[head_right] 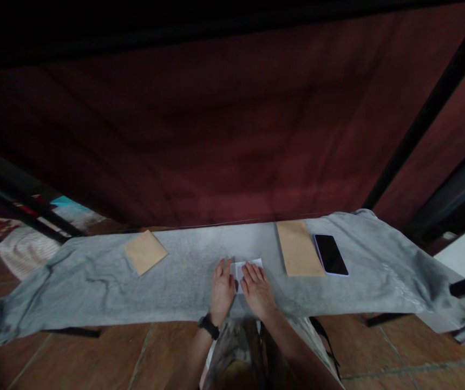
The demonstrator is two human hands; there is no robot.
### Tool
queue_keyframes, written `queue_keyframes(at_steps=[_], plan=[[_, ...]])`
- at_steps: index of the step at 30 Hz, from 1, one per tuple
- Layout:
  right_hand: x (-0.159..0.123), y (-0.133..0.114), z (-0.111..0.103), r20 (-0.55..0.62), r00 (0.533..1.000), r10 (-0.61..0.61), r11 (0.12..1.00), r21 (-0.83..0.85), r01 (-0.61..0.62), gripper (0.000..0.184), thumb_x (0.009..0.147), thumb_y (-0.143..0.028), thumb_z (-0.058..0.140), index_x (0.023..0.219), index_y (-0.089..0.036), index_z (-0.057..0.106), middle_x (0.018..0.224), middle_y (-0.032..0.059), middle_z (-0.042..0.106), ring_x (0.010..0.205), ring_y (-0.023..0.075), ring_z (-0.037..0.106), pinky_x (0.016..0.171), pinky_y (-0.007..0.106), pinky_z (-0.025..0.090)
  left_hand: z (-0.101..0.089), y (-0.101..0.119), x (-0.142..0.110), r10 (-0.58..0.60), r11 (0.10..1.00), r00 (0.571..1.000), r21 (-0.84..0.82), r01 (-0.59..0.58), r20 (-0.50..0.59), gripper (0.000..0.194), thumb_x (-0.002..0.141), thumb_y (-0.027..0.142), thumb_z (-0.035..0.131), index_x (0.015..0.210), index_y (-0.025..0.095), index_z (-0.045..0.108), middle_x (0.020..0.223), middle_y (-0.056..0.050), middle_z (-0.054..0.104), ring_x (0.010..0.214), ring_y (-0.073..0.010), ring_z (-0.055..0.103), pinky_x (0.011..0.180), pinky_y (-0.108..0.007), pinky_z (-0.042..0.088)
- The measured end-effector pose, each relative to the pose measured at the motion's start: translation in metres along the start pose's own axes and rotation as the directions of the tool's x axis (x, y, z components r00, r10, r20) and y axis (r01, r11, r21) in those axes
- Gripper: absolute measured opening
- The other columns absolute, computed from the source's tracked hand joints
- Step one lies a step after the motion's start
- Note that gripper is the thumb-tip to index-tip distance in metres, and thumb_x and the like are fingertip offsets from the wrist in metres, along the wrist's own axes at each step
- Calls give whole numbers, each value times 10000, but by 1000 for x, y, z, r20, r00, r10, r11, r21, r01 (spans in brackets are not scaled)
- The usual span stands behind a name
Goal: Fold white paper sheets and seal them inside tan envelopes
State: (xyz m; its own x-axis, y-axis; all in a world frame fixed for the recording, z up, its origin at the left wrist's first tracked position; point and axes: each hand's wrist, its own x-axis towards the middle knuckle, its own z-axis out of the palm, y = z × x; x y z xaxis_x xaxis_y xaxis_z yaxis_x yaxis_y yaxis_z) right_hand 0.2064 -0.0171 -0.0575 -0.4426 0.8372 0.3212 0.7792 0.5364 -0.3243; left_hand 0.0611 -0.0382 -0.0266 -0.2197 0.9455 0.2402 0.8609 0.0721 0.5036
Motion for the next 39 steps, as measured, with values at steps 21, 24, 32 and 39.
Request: queue_keyframes(at_steps=[21,24,32,39], plan=[[-5,18,27,-148,988,42,977,-202,-72,528,1042,-357,349,1498,-102,429,1524,169,474,1416,271,425,1174,468,299,3,-18,-15,71,932,981,338,-129,180,551,1034,350,296,1545,152,360,1608,-74,355,1510,-229,273,1242,-462,247],[-7,20,27,-163,984,68,980,-174,-97,539,1038,-360,364,1502,-92,421,1535,184,455,1420,289,418,1172,475,299,-2,-24,-16,60,948,984,298,-108,166,549,1016,315,348,1549,186,360,1604,-58,364,1510,-241,273,1238,-478,254],[-10,17,24,-136,986,94,987,-119,-111,570,1020,-353,369,1543,-125,370,1577,170,389,1428,326,405,1168,535,310,-17,-39,-20,38,979,992,195,-62,123,541,987,296,415,1526,248,414,1580,-56,414,1498,-278,299,1232,-523,258],[-9,16,21,-110,989,97,983,-145,-113,562,1016,-343,368,1526,-110,399,1573,180,392,1424,331,408,1161,534,319,-50,-87,-4,-59,953,998,299,49,26,494,990,299,420,1473,219,482,1558,-74,460,1454,-240,392,1216,-398,302]])
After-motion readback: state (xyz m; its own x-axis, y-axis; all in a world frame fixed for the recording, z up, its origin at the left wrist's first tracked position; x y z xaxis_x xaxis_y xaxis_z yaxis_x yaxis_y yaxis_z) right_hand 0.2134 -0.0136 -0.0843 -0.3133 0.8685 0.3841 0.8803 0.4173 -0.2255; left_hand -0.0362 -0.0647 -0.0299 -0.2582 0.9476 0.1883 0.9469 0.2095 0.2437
